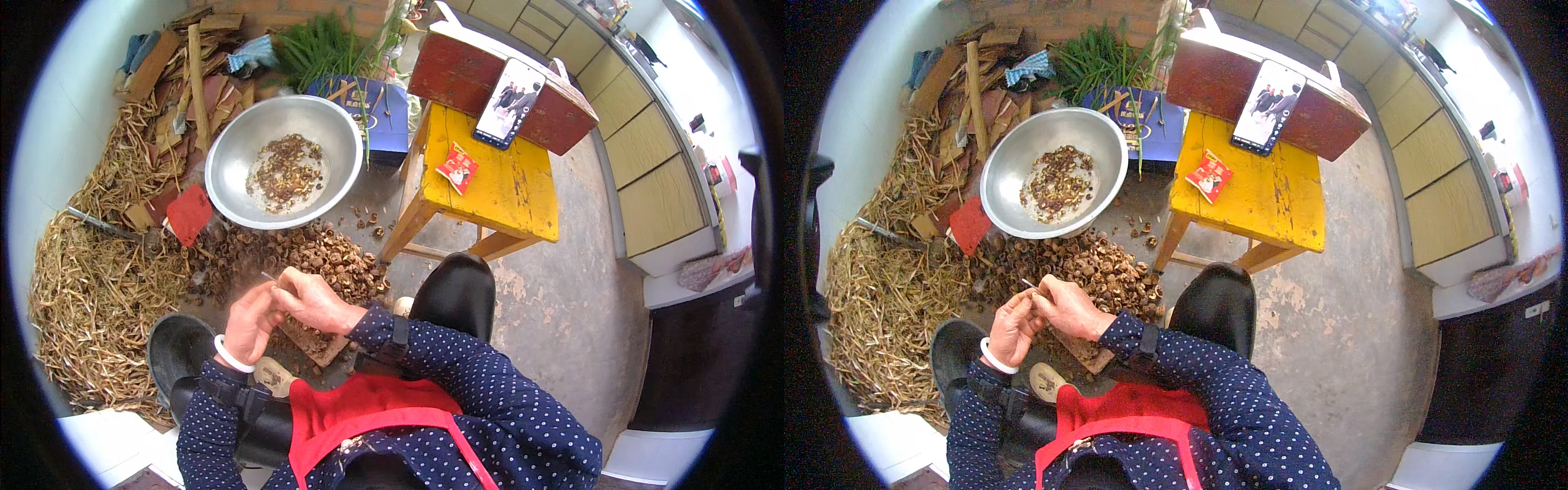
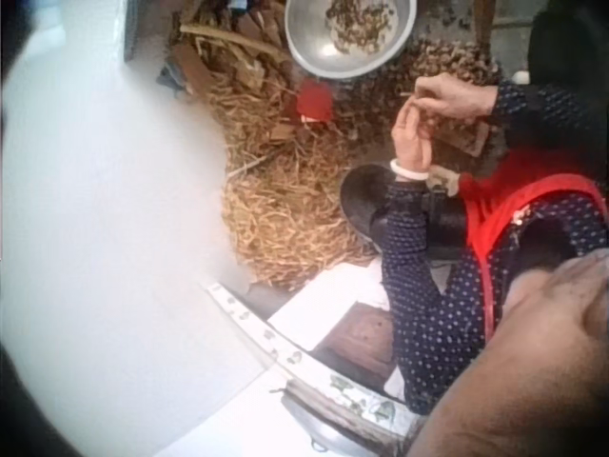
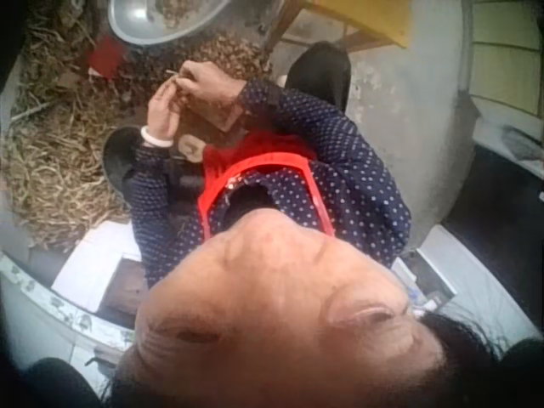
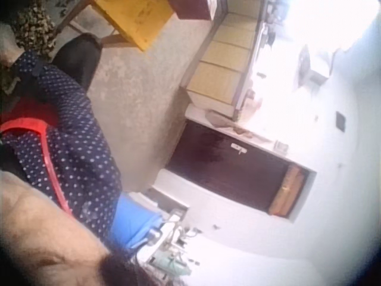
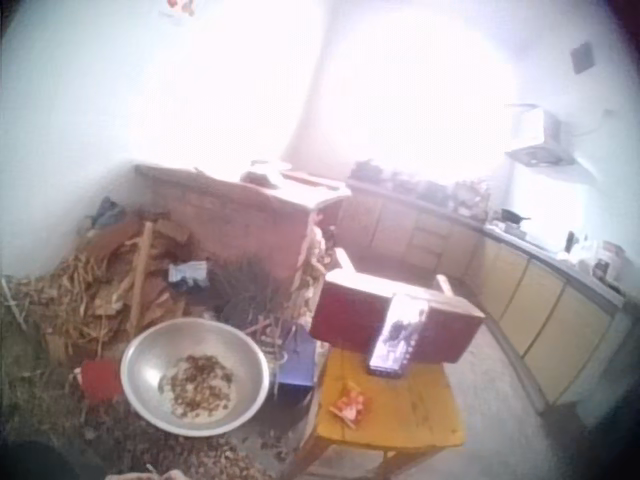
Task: The person sits on the floor and cracks nuts using a hammer and a wooden block. They place cracked nuts into a metal bowl and occasionally separate the nut meat from the shell by hand.
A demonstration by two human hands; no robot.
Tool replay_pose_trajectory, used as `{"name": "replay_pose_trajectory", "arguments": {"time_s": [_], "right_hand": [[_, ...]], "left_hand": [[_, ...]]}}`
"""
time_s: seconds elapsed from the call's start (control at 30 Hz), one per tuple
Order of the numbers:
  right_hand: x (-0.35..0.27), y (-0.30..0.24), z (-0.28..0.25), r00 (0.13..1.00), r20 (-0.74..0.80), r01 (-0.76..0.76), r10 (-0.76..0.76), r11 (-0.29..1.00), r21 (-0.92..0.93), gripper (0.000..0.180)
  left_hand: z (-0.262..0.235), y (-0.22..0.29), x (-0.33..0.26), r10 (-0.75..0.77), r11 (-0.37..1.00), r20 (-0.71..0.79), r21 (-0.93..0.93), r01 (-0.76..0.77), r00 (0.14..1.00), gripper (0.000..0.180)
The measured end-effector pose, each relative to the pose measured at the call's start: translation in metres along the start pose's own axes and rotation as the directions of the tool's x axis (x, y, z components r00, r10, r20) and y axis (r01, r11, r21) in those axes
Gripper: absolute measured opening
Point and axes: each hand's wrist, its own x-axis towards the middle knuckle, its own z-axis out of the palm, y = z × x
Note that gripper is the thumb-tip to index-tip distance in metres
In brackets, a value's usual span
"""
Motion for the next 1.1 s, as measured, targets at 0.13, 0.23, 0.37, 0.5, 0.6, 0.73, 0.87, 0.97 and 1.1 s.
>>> {"name": "replay_pose_trajectory", "arguments": {"time_s": [0.13, 0.23, 0.37, 0.5, 0.6, 0.73, 0.87, 0.97, 1.1], "right_hand": [[0.0, 0.006, 0.001, 1.0, 0.026, -0.001, -0.001, 0.998, 0.058, 0.023], [0.001, 0.012, 0.002, 0.994, -0.014, 0.109, -0.109, 0.994, -0.02, 0.017], [0.001, 0.013, 0.004, 0.942, -0.121, 0.292, -0.313, 0.943, -0.162, 0.016], [-0.005, 0.006, -0.006, 0.944, -0.011, 0.319, -0.33, 0.921, -0.222, 0.015], [-0.007, -0.003, -0.014, 0.955, 0.012, 0.293, -0.298, 0.93, -0.222, 0.018], [-0.009, -0.016, -0.018, 0.966, -0.019, 0.238, -0.257, 0.919, -0.313, 0.02], [-0.011, -0.023, -0.018, 0.964, 0.018, 0.247, -0.265, 0.868, -0.431, 0.021], [-0.01, -0.023, -0.019, 0.947, 0.019, 0.29, -0.321, 0.829, -0.478, 0.02], [-0.009, -0.024, -0.018, 0.938, 0.012, 0.305, -0.347, 0.808, -0.505, 0.019]], "left_hand": [[0.0, -0.003, 0.003, 0.06, 0.998, 0.034, 0.028, -0.061, 0.998, 0.019], [-0.005, -0.001, 0.005, 0.055, 0.998, 0.013, -0.013, -0.055, 0.998, 0.017], [-0.007, 0.001, 0.004, 0.07, 0.997, -0.076, -0.037, -0.073, 0.995, 0.017], [-0.007, 0.005, 0.006, 0.125, 0.992, -0.095, 0.008, -0.125, 0.988, 0.023], [-0.013, 0.008, 0.007, 0.161, 0.987, -0.087, -0.005, -0.162, 0.983, 0.03], [-0.017, 0.009, 0.004, 0.196, 0.977, -0.027, -0.081, -0.197, 0.98, 0.028], [-0.016, 0.009, 0.001, 0.208, 0.977, -0.027, -0.035, -0.209, 0.978, 0.028], [-0.013, 0.011, 0.001, 0.224, 0.974, -0.046, 0.033, -0.223, 0.973, 0.029], [-0.01, 0.01, 0.002, 0.282, 0.95, -0.052, 0.157, -0.271, 0.958, 0.031]]}}
